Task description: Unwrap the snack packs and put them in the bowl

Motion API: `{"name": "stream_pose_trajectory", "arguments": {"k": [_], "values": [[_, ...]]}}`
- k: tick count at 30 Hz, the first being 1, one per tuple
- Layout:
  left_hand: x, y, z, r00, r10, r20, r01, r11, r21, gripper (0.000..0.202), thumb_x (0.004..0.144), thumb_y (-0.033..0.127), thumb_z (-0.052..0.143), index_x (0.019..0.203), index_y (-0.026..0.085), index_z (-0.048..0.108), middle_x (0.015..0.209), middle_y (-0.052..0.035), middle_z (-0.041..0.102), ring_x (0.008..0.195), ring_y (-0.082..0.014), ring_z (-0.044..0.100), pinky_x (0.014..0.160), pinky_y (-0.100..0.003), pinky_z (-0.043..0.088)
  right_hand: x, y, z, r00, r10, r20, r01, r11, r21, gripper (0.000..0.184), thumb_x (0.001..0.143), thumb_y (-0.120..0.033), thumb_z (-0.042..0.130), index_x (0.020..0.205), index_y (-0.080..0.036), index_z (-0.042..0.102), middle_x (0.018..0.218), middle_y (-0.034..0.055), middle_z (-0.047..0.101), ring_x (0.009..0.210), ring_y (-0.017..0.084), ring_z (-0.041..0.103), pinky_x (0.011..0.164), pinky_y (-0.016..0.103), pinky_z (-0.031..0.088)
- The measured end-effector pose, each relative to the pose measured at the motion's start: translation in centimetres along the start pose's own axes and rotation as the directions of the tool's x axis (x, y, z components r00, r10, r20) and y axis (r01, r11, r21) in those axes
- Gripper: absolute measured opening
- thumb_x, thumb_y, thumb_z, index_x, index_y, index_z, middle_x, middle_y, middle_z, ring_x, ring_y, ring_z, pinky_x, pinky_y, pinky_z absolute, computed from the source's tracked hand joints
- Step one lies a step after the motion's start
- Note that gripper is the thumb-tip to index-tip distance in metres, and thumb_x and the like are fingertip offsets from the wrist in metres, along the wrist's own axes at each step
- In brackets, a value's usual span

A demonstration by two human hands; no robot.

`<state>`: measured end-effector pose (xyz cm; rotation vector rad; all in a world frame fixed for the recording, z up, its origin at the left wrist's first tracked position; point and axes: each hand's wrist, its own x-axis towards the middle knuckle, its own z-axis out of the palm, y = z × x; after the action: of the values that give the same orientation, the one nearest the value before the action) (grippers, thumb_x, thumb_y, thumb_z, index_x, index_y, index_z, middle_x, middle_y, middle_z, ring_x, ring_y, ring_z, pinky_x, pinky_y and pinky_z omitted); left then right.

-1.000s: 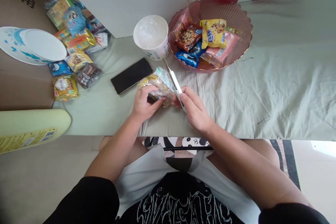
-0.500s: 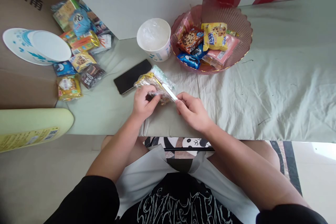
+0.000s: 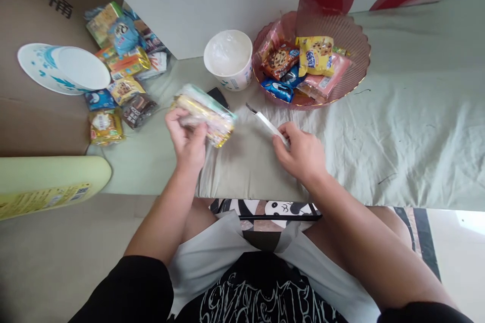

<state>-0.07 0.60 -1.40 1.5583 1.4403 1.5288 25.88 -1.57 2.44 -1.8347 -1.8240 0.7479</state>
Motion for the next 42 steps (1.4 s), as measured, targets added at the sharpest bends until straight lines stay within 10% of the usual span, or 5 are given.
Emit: {"name": "stream_pose_trajectory", "arguments": {"k": [6, 14, 19, 27, 42], "values": [[-1.6, 1.3, 1.7, 0.901, 0.214, 0.377, -0.269, 0.958, 0.099, 0.049, 0.090, 0.054, 0.065, 0.127, 0.027, 0.049, 0.126, -0.0102, 0.061, 0.119, -0.0253, 0.064, 0.100, -0.042, 0.053, 0.3, 1.4, 0.7, 0.941, -0.267, -0.209, 0.245, 0.962, -0.123, 0.023, 0.087, -0.031, 0.058, 0.107, -0.021, 0.061, 0.101, 0.0127, 0.069, 0.091, 0.030, 0.064, 0.079, 0.044, 0.050], [0.1, 2.8, 0.4, 0.987, 0.031, 0.158, -0.053, 0.989, 0.136, 0.039, 0.093, 0.051, 0.063, 0.071, 0.019, 0.059, 0.103, -0.0084, 0.073, 0.094, -0.0200, 0.070, 0.083, -0.035, 0.057, -0.9, 0.1, 1.7, 0.764, -0.645, -0.030, 0.643, 0.755, 0.133, 0.029, 0.093, -0.034, 0.061, 0.119, -0.022, 0.056, 0.116, 0.0115, 0.070, 0.109, 0.028, 0.066, 0.092, 0.043, 0.052], [0.2, 3.0, 0.2, 0.982, -0.156, 0.107, 0.158, 0.987, -0.015, 0.044, 0.096, 0.055, 0.058, 0.069, 0.020, 0.057, 0.064, -0.0008, 0.067, 0.058, -0.0112, 0.061, 0.056, -0.024, 0.048, -0.6, 0.4, 1.3, 0.793, -0.608, -0.021, 0.607, 0.787, 0.111, 0.015, 0.088, -0.014, 0.054, 0.097, -0.024, 0.058, 0.087, 0.0038, 0.069, 0.080, 0.021, 0.065, 0.075, 0.035, 0.050], [0.0, 2.9, 0.4, 0.813, 0.084, 0.577, -0.165, 0.982, 0.089, 0.026, 0.081, 0.041, 0.077, 0.096, 0.021, 0.068, 0.113, -0.0097, 0.074, 0.105, -0.0240, 0.070, 0.092, -0.038, 0.055, -0.3, 0.6, 0.5, 0.853, -0.519, -0.053, 0.522, 0.844, 0.123, 0.013, 0.083, -0.012, 0.054, 0.087, -0.024, 0.056, 0.084, 0.0028, 0.067, 0.077, 0.020, 0.065, 0.071, 0.033, 0.051], [0.8, 2.6, -0.1, 0.972, -0.216, 0.096, 0.224, 0.970, -0.093, 0.026, 0.081, 0.041, 0.077, 0.077, 0.021, 0.061, 0.069, 0.0021, 0.060, 0.061, -0.0110, 0.055, 0.058, -0.024, 0.043, -0.3, 0.7, 0.5, 0.848, -0.518, -0.113, 0.529, 0.842, 0.109, 0.020, 0.081, -0.009, 0.050, 0.092, -0.025, 0.053, 0.081, 0.0011, 0.066, 0.073, 0.018, 0.064, 0.067, 0.030, 0.050]]}}
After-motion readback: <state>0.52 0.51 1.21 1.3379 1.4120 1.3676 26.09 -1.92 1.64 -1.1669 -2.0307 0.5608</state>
